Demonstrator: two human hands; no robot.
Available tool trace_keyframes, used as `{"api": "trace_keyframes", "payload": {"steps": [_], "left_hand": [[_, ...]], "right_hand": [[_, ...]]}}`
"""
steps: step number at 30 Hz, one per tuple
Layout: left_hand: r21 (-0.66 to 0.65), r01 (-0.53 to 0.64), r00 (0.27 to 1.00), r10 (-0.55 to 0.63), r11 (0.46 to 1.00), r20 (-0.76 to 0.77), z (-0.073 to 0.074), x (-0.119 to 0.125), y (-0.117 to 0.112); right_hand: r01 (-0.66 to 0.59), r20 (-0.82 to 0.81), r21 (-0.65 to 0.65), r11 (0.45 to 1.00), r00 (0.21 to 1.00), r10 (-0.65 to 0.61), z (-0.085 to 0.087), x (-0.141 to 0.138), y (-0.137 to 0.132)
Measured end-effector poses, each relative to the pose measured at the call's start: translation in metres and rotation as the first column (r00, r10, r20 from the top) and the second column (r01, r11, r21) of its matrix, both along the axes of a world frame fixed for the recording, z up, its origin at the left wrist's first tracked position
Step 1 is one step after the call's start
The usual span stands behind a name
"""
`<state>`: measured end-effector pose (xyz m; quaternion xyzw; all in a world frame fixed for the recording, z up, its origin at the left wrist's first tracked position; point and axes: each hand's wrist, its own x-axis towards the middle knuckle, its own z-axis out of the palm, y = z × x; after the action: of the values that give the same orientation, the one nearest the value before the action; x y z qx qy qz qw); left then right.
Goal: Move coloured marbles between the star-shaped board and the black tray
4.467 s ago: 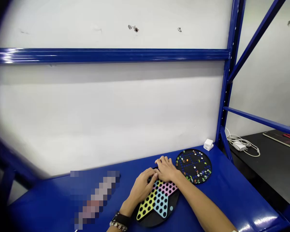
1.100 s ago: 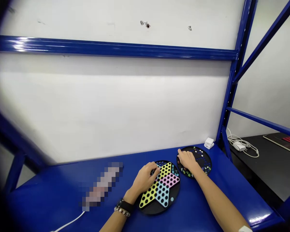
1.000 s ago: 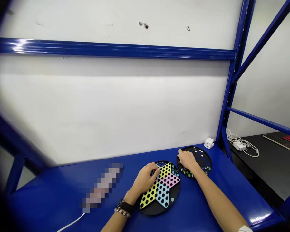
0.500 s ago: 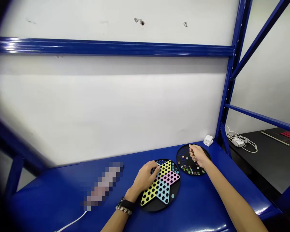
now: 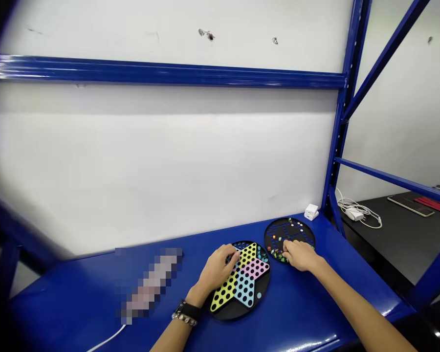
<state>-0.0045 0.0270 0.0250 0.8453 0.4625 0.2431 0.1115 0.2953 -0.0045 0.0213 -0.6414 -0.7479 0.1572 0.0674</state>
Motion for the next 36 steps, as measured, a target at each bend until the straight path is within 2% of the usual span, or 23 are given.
{"api": "trace_keyframes", "payload": {"steps": [4,6,7,8,9,11,13,14,15,18,22,26,28,29,30,31,33,34,35,36], "left_hand": [[0.003,-0.007,1.0,0.007,1.0,-0.007,0.001,0.0,0.0],[0.001,-0.011,1.0,0.011,1.0,-0.011,0.001,0.001,-0.001],[0.0,-0.013,1.0,0.013,1.0,-0.01,0.002,0.001,-0.001],[-0.001,-0.013,1.0,0.013,1.0,-0.01,0.002,0.001,-0.001],[-0.001,-0.013,1.0,0.013,1.0,-0.01,0.002,0.001,-0.001],[-0.002,-0.013,1.0,0.013,1.0,-0.011,0.002,0.001,-0.001],[-0.004,-0.011,1.0,0.011,1.0,-0.012,0.001,0.001,-0.001],[-0.003,-0.01,1.0,0.01,1.0,-0.012,0.002,0.001,-0.002],[-0.003,-0.008,1.0,0.008,1.0,-0.012,0.002,0.001,-0.002],[-0.001,-0.007,1.0,0.007,1.0,-0.012,0.003,0.001,-0.002],[0.007,-0.003,1.0,0.003,1.0,-0.005,0.003,0.001,-0.002],[0.006,0.001,1.0,-0.001,1.0,-0.006,0.001,0.001,0.0],[0.001,0.002,1.0,-0.002,1.0,-0.001,0.0,0.001,0.0],[-0.002,0.002,1.0,-0.002,1.0,0.002,-0.001,0.0,0.0],[-0.003,0.001,1.0,-0.001,1.0,0.004,-0.001,0.0,0.0],[-0.005,0.001,1.0,-0.001,1.0,0.005,-0.001,0.0,0.0],[-0.006,0.001,1.0,-0.001,1.0,0.007,-0.001,0.0,0.0],[-0.007,0.002,1.0,-0.002,1.0,0.009,-0.001,0.001,0.0],[-0.008,0.002,1.0,-0.002,1.0,0.01,0.0,0.001,0.0],[-0.01,0.003,1.0,-0.003,1.0,0.011,0.0,0.001,0.0]], "right_hand": [[-0.018,0.023,-0.035,0.999,1.0,0.019,0.0,-0.002,0.009],[-0.009,-0.106,-0.044,0.999,0.994,0.005,-0.003,0.0,0.014],[-0.002,-0.238,-0.059,0.998,0.971,-0.012,-0.005,0.002,0.016],[0.008,-0.409,-0.087,0.996,0.912,-0.043,-0.006,0.003,0.018],[0.021,-0.591,-0.129,0.991,0.801,-0.093,-0.006,0.004,0.02],[0.028,-0.861,-0.245,0.969,0.453,-0.231,-0.006,0.005,0.023],[-0.011,-0.926,-0.365,0.931,0.108,-0.361,-0.003,0.003,0.025],[-0.047,-0.912,-0.409,0.911,-0.013,-0.41,-0.002,0.002,0.026],[-0.086,-0.887,-0.443,0.892,-0.098,-0.451,-0.001,0.001,0.027],[-0.146,-0.816,-0.508,0.849,-0.235,-0.529,-0.001,-0.002,0.028],[-0.128,-0.768,-0.557,0.821,-0.297,-0.567,-0.004,-0.002,0.027],[-0.105,-0.77,-0.569,0.815,-0.28,-0.573,-0.003,-0.003,0.025],[-0.073,-0.807,-0.55,0.832,-0.211,-0.552,-0.004,-0.004,0.024],[-0.041,-0.836,-0.53,0.847,-0.146,-0.53,-0.005,-0.005,0.024],[0.01,-0.868,-0.495,0.869,-0.053,-0.494,-0.007,-0.005,0.024],[0.076,-0.895,-0.433,0.898,0.077,-0.439,-0.009,-0.006,0.024],[0.206,-0.861,-0.209,0.956,0.425,-0.28,-0.012,-0.007,0.021],[0.227,-0.776,-0.07,0.971,0.6,-0.196,-0.013,-0.007,0.019],[0.205,-0.659,0.048,0.978,0.742,-0.123,-0.013,-0.008,0.016],[0.154,-0.534,0.124,0.98,0.843,-0.065,-0.012,-0.009,0.013]]}}
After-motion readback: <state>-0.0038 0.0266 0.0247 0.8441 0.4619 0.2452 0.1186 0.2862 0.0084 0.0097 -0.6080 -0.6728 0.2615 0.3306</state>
